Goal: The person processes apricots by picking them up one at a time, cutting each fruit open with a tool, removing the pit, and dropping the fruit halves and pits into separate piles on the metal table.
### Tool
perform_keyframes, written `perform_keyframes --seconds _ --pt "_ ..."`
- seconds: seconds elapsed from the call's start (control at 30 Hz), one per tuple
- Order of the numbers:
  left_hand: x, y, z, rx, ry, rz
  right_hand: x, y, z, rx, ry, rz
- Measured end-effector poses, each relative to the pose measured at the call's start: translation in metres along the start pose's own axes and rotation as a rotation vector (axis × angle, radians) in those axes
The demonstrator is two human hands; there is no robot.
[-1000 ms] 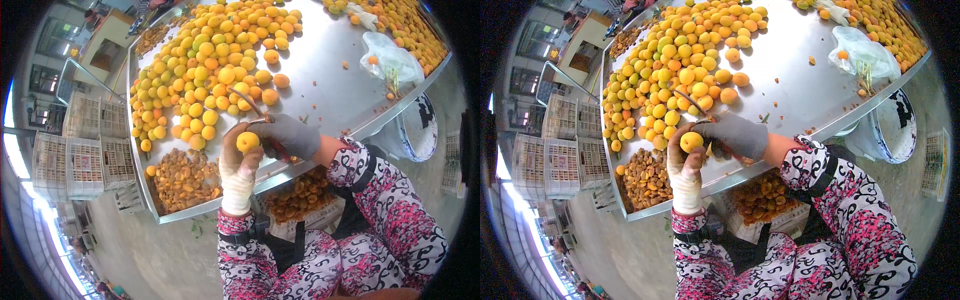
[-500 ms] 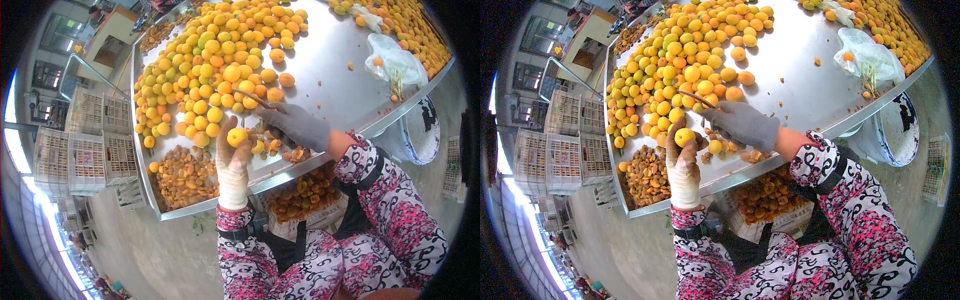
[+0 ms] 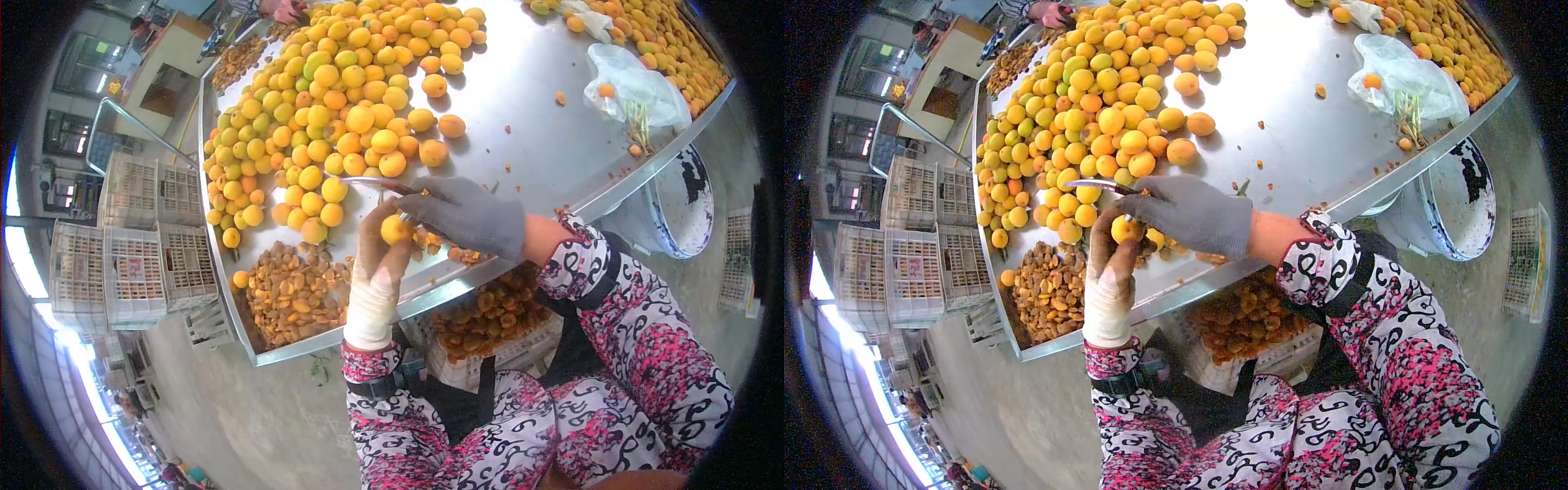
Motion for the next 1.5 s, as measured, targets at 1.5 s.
perform_keyframes --seconds 1.5 --pt "0.013 -0.022 0.006 0.118 0.225 0.16 0.018 -0.016 -0.001 -0.007 0.421 -0.137"
Point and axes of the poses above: each hand's wrist, its own z-axis towards the middle knuckle, its own y-axis out of the palm, x = y × z, the point moved 4 cm from there along z, towards the middle knuckle, and after that the axes turned 2 degrees about -x, right-handed, at the moved point
